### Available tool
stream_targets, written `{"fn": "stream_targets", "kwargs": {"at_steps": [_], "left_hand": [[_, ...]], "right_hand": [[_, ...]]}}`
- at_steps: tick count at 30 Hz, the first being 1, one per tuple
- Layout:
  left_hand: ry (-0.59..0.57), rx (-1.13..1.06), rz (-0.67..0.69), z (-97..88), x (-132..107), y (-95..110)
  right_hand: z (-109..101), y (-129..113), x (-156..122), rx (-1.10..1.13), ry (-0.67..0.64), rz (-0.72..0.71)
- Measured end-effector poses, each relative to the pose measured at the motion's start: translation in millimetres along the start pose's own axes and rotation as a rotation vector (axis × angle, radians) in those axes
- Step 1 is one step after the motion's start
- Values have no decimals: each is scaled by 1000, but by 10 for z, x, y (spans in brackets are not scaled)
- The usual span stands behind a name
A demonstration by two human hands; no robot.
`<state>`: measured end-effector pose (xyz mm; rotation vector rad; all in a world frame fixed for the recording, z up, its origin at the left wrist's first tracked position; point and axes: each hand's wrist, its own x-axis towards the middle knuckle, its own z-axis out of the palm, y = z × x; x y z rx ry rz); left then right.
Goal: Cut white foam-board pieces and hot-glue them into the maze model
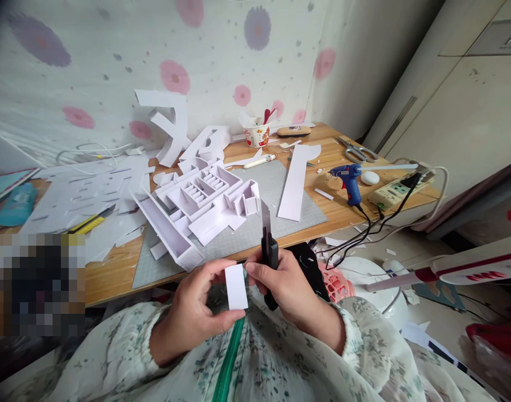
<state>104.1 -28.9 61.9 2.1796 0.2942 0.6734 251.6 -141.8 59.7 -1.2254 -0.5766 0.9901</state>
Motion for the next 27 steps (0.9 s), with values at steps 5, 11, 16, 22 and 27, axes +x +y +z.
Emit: {"fn": "stream_targets", "kwargs": {"at_steps": [5, 11, 16, 22, 27], "left_hand": [[23, 100, 80, -11, 14, 22], [15, 50, 63, -2, -1, -17], [16, 60, 83, -2, -12, -22], [51, 197, 183, -16, 10, 3], [45, 164, 182, -19, 6, 6]], "right_hand": [[12, -41, 11, -73, -17, -35], [3, -41, 4, -41, -21, 14], [-17, -53, -1, -36, -32, 25], [-17, -106, 2, -174, -19, -13], [-27, -56, 2, -122, -41, 9]]}}
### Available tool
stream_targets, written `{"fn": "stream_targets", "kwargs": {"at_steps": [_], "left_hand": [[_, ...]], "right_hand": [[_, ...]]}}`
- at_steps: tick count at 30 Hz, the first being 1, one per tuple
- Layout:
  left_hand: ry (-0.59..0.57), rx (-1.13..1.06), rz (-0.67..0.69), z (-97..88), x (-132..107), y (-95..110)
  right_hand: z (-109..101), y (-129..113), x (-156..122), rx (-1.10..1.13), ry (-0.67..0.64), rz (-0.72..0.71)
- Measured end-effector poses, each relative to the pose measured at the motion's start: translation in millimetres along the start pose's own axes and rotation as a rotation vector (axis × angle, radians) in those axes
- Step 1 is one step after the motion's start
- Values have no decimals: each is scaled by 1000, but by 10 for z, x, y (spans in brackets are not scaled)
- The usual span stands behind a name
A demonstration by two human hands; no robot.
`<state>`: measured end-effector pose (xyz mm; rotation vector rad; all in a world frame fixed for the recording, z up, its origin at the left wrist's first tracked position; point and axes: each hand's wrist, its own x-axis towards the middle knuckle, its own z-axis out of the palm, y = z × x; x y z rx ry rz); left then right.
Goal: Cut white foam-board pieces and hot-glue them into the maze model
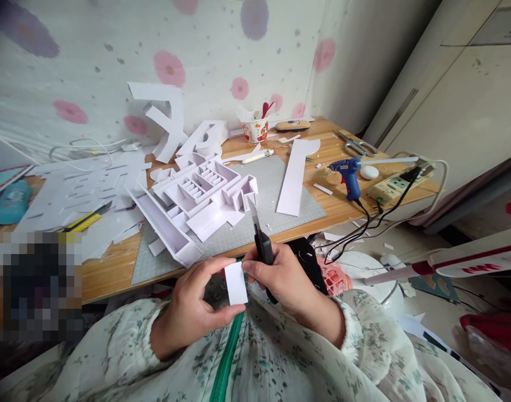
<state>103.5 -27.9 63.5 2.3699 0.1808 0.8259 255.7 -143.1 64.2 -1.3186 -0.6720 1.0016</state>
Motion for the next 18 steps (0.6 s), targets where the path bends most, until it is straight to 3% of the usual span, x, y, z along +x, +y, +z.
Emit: {"fn": "stream_targets", "kwargs": {"at_steps": [3, 6, 11, 14, 18], "left_hand": [[-20, -134, -108, 9, -25, -21], [-49, -503, -305, 38, -57, -56], [-41, -1199, -520, 112, -89, -77], [-3, -1340, -544, 140, -90, -67], [23, -1406, -554, 141, -84, -55]], "right_hand": [[-2, 13, 1, 10, -2, 14], [-17, -7, -9, -51, 22, -11], [-96, 13, -88, -558, 17, -307], [-150, 104, -147, -799, -19, -378], [-183, 210, -181, -930, -23, -361]]}}
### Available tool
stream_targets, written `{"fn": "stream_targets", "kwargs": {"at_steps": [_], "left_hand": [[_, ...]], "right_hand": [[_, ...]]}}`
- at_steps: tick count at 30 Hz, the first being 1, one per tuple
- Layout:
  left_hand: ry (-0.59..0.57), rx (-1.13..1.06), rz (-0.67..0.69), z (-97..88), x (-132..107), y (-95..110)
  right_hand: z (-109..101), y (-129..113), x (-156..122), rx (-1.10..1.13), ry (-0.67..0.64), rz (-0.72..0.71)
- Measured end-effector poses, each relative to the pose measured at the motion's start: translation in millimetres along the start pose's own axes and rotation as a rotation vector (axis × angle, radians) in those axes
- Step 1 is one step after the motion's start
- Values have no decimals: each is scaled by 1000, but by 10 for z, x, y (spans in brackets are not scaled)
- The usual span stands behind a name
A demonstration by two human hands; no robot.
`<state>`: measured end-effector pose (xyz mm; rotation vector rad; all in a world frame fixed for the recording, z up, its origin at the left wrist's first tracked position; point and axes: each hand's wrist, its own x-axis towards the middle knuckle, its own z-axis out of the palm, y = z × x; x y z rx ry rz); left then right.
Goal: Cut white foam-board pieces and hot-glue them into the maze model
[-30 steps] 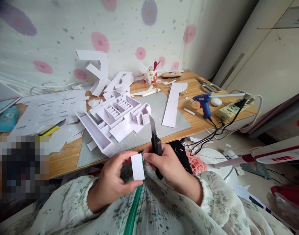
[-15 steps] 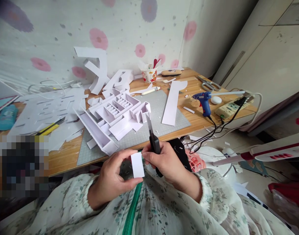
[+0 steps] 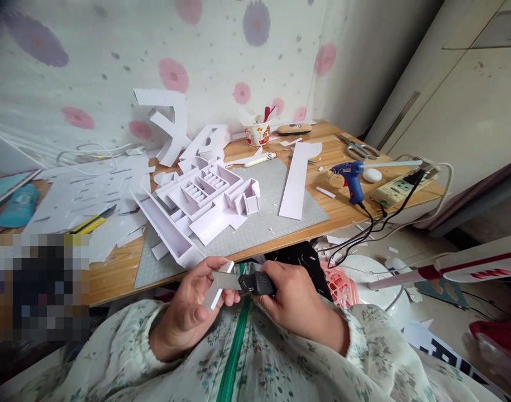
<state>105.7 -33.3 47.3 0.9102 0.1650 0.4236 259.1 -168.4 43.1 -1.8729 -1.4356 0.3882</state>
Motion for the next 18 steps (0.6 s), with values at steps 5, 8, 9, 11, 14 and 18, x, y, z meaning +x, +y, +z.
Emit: {"fn": "stream_targets", "kwargs": {"at_steps": [5, 8, 9, 11, 14, 18], "left_hand": [[-20, 0, -2, -18, -17, -10], [-21, 15, 0, -33, -30, -19], [-16, 20, -1, -34, -33, -18], [-8, 28, -4, -32, -40, -10], [-18, 28, -9, -15, -40, 14], [-43, 26, -5, 9, -28, 44]], "right_hand": [[15, 4, 14, -58, 0, -16], [21, 11, 25, -56, 11, -9], [24, 17, 26, -55, 12, -5], [31, 30, 22, -56, 12, 3], [34, 38, 14, -59, 12, -8], [30, 31, 14, -79, 23, -55]]}}
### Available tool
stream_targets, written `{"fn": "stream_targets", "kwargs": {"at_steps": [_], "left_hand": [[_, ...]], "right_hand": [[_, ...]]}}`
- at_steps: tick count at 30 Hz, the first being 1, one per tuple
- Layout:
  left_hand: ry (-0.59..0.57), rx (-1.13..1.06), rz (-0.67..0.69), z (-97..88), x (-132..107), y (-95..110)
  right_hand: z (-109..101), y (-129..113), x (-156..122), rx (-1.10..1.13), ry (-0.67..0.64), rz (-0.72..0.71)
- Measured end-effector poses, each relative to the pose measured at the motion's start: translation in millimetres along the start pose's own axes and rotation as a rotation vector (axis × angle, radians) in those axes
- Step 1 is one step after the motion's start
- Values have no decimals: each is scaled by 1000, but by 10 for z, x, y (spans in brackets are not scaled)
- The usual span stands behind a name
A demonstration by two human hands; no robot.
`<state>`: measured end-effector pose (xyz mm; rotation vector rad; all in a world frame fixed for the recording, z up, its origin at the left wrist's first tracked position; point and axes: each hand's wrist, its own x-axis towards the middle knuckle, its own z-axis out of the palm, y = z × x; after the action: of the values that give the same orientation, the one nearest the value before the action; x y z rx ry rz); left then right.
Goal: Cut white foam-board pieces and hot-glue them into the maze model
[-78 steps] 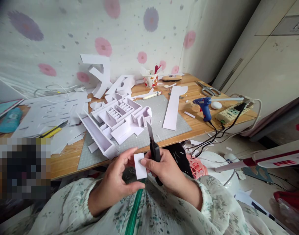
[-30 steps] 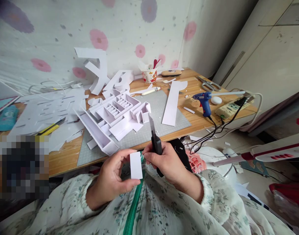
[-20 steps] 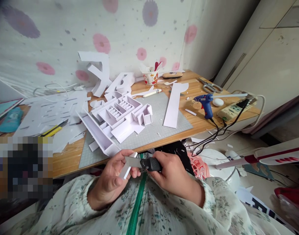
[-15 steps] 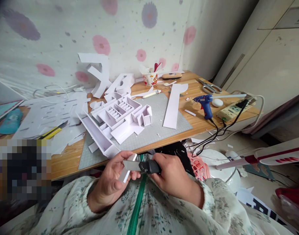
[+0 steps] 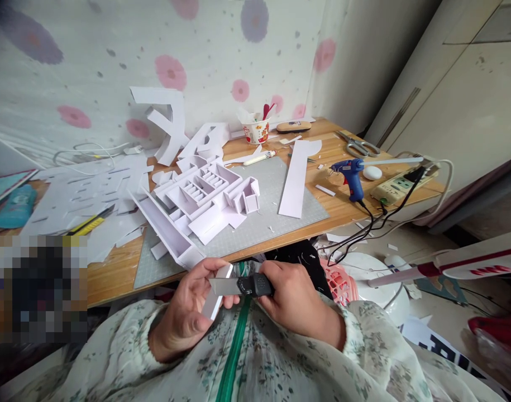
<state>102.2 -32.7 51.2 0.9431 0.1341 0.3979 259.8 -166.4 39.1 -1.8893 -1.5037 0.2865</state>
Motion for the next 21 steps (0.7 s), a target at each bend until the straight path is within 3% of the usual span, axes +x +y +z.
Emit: {"fn": "stream_targets", "kwargs": {"at_steps": [9, 14, 17, 21], "left_hand": [[64, 30, -39, -27, -27, -24], [38, 40, -31, -42, -29, -37], [30, 87, -15, -31, -25, -14], [61, 218, 19, -2, -10, 32]], "right_hand": [[35, 26, 13, -2, 24, 25], [52, 53, 24, 33, 48, 75], [51, 55, 48, 147, 53, 175], [16, 5, 93, 476, 61, 315]]}}
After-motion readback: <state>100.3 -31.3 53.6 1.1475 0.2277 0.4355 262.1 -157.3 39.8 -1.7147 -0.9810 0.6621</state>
